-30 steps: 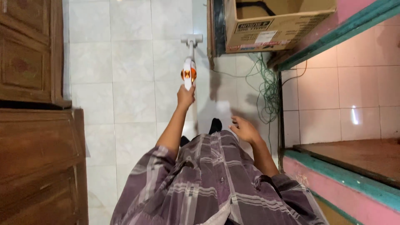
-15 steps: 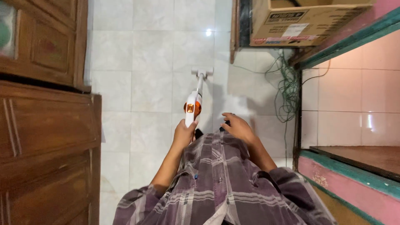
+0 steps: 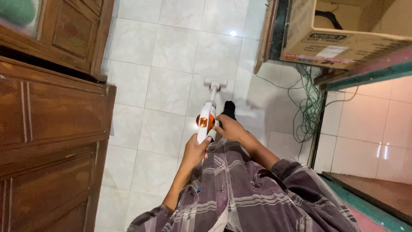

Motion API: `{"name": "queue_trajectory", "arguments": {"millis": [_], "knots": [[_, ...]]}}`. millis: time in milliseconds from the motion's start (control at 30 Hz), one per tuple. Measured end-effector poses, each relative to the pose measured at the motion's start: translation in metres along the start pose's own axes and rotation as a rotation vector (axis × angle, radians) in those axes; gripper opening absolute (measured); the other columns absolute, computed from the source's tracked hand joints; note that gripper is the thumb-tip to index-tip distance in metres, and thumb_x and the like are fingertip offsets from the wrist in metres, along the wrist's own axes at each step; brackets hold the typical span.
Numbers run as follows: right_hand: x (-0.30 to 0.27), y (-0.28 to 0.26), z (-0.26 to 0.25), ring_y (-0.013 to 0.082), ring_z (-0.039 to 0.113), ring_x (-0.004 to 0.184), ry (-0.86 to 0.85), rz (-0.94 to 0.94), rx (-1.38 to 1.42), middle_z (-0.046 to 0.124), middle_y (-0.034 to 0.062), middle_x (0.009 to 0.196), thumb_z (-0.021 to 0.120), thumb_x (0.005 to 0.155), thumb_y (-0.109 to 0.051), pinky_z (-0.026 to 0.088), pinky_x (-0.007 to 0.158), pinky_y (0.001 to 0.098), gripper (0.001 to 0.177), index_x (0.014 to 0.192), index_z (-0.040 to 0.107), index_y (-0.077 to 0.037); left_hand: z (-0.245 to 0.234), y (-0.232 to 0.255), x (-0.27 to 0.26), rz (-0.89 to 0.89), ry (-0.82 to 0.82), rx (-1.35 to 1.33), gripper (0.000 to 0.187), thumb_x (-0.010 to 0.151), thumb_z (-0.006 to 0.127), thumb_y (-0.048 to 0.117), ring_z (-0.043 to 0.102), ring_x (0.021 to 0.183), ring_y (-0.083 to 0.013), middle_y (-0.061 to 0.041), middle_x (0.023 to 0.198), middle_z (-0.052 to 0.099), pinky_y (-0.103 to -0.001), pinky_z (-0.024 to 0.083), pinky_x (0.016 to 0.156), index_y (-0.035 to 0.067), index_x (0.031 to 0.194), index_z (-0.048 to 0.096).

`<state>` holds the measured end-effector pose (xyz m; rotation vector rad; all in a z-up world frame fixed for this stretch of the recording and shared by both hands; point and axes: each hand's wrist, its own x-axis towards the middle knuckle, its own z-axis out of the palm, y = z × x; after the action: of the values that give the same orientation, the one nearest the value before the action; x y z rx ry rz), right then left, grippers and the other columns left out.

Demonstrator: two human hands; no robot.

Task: The person vacuums the tiled floor using a handheld vacuum cleaner.

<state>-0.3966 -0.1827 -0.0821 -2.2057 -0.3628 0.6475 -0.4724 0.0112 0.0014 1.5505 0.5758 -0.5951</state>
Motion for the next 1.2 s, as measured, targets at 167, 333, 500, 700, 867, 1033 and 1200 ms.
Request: {"name": "queue_trajectory", "arguments": {"millis": [167,333,500,700,867,1033,1200], "knots": [[0.054,0.029,-0.054,0.0405,0.065,0.112,0.096,-0.073,0.003,0.067,0.0224,0.126,0.070,0.093,-0.028,0.052,0.093,0.0439,0.049,0.132,0.060,0.000,0.027,0.022,0.103,0.107,0.060,0.093,0.036,0.094,0.069,0.033,0.060,0.045,-0.0157,-0.008,0.063,0.063,-0.032,0.049,0.045,-0.001,0.095,0.057],[0.086,0.049,-0.120,0.0353,0.071,0.103,0.107,0.129,0.069,0.070,0.0174,0.127,0.069,0.092,-0.029,0.056,0.090,0.0421,0.052,0.136,0.059,-0.003,0.048,0.051,0.214,0.124,0.117,0.140,0.039,0.094,0.071,0.035,0.062,0.049,-0.0164,-0.008,0.066,0.065,-0.033,0.050,0.047,-0.002,0.097,0.060],[0.105,0.093,-0.159,0.0320,0.074,0.096,0.152,0.168,0.082,0.071,0.0184,0.123,0.070,0.091,-0.030,0.058,0.084,0.0414,0.052,0.135,0.059,-0.003,0.063,0.079,0.310,0.137,0.136,0.141,0.040,0.092,0.071,0.035,0.063,0.050,-0.0187,-0.010,0.069,0.066,-0.035,0.051,0.047,-0.001,0.102,0.059],[0.116,0.109,-0.151,0.0334,0.073,0.095,0.140,0.187,0.005,0.072,0.0170,0.124,0.071,0.091,-0.032,0.057,0.084,0.0419,0.052,0.135,0.060,-0.006,0.048,0.079,0.365,0.181,0.199,0.248,0.043,0.094,0.070,0.039,0.066,0.052,-0.0194,-0.010,0.071,0.069,-0.034,0.054,0.050,-0.001,0.105,0.059],[0.127,0.052,-0.112,0.0327,0.073,0.097,0.140,0.241,0.087,0.069,0.0182,0.128,0.069,0.091,-0.031,0.056,0.085,0.0413,0.059,0.142,0.052,-0.005,0.004,0.059,0.313,0.138,0.184,0.227,0.043,0.094,0.070,0.038,0.065,0.052,-0.0204,-0.011,0.073,0.069,-0.035,0.055,0.051,-0.002,0.106,0.058],[0.133,-0.023,-0.040,0.0331,0.072,0.098,0.038,0.161,0.046,0.069,0.0184,0.129,0.070,0.091,-0.033,0.056,0.088,0.0415,0.063,0.145,0.050,-0.006,-0.067,0.023,0.193,0.116,0.190,0.240,0.042,0.093,0.070,0.037,0.063,0.051,-0.0170,-0.010,0.069,0.068,-0.032,0.050,0.048,-0.001,0.107,0.059],[0.127,-0.103,0.019,0.0316,0.072,0.096,0.024,-0.015,0.067,0.054,0.0199,0.141,0.072,0.089,-0.030,0.057,0.083,0.0411,0.068,0.148,0.045,-0.007,-0.143,0.011,0.076,0.013,0.067,0.044,0.036,0.098,0.067,0.031,0.055,0.044,-0.0140,-0.005,0.066,0.059,-0.031,0.044,0.042,-0.003,0.101,0.056]]}}
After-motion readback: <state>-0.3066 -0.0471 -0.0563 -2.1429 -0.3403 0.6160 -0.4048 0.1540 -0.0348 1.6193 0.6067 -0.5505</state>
